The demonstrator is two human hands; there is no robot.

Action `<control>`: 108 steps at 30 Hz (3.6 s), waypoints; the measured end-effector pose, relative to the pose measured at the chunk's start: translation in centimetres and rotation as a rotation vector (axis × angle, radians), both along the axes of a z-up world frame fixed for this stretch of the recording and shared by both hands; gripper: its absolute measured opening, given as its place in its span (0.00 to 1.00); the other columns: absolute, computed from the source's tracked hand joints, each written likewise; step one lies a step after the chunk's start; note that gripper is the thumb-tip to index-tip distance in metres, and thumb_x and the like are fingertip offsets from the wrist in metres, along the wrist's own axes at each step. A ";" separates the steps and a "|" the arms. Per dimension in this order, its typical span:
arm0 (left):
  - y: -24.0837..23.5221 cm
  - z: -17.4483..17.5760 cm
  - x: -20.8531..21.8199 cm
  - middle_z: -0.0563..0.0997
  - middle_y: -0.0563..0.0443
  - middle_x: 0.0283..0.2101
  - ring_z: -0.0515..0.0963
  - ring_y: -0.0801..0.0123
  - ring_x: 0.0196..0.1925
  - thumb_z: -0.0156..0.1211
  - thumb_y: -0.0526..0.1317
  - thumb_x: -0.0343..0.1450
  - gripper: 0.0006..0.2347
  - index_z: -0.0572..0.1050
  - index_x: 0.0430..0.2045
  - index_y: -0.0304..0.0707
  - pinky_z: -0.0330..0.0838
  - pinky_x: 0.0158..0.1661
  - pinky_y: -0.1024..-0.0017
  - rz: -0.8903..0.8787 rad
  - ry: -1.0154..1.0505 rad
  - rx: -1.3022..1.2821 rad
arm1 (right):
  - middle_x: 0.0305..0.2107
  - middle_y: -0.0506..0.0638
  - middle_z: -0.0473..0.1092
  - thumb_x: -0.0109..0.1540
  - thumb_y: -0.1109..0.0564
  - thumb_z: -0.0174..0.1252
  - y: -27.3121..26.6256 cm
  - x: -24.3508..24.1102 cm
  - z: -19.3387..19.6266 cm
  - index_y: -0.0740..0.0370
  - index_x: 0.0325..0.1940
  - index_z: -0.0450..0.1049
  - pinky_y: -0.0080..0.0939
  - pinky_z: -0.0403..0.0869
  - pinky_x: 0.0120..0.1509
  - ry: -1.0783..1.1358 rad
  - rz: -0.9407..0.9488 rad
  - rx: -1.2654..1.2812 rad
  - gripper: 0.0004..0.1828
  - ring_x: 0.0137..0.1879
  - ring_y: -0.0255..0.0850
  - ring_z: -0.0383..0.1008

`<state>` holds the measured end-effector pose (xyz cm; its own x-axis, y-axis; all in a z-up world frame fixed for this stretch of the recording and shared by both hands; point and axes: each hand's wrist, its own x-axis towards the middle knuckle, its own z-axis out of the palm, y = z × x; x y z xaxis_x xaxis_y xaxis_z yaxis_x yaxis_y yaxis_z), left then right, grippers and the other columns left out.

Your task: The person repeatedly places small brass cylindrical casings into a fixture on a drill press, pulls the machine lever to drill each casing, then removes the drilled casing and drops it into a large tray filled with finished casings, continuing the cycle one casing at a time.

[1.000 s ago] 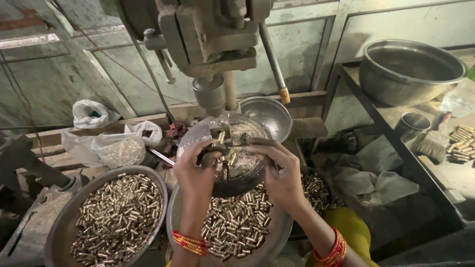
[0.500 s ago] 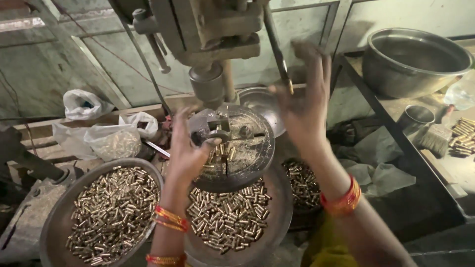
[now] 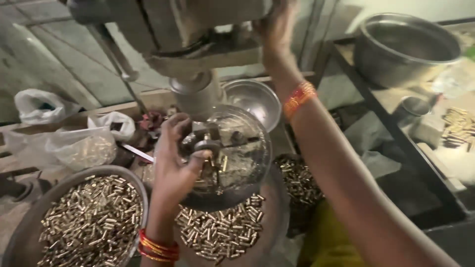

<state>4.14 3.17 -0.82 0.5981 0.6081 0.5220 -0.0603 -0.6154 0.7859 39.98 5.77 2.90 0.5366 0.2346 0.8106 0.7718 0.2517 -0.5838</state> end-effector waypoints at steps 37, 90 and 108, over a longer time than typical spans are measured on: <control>-4.3 -0.4 -3.6 0.82 0.54 0.36 0.76 0.74 0.37 0.65 0.34 0.69 0.14 0.83 0.49 0.41 0.69 0.39 0.75 -0.025 0.110 -0.488 | 0.35 0.50 0.80 0.61 0.67 0.63 -21.4 -15.0 -11.6 0.67 0.44 0.81 0.35 0.75 0.49 0.545 0.426 -0.239 0.08 0.41 0.32 0.77; 0.1 -0.4 -0.4 0.75 0.39 0.62 0.75 0.54 0.67 0.66 0.36 0.64 0.31 0.60 0.64 0.33 0.69 0.65 0.63 -0.003 -0.008 -0.041 | 0.35 0.55 0.67 0.68 0.50 0.53 1.5 2.7 -1.4 0.68 0.52 0.73 0.39 0.71 0.46 0.217 0.360 0.269 0.18 0.41 0.41 0.66; -5.1 1.5 0.1 0.83 0.42 0.42 0.83 0.54 0.41 0.66 0.25 0.65 0.15 0.81 0.44 0.38 0.75 0.43 0.62 0.285 0.092 0.392 | 0.36 0.68 0.74 0.60 0.60 0.58 -25.0 -1.4 -42.5 0.67 0.44 0.79 0.53 0.74 0.44 0.095 0.084 -1.032 0.11 0.38 0.63 0.73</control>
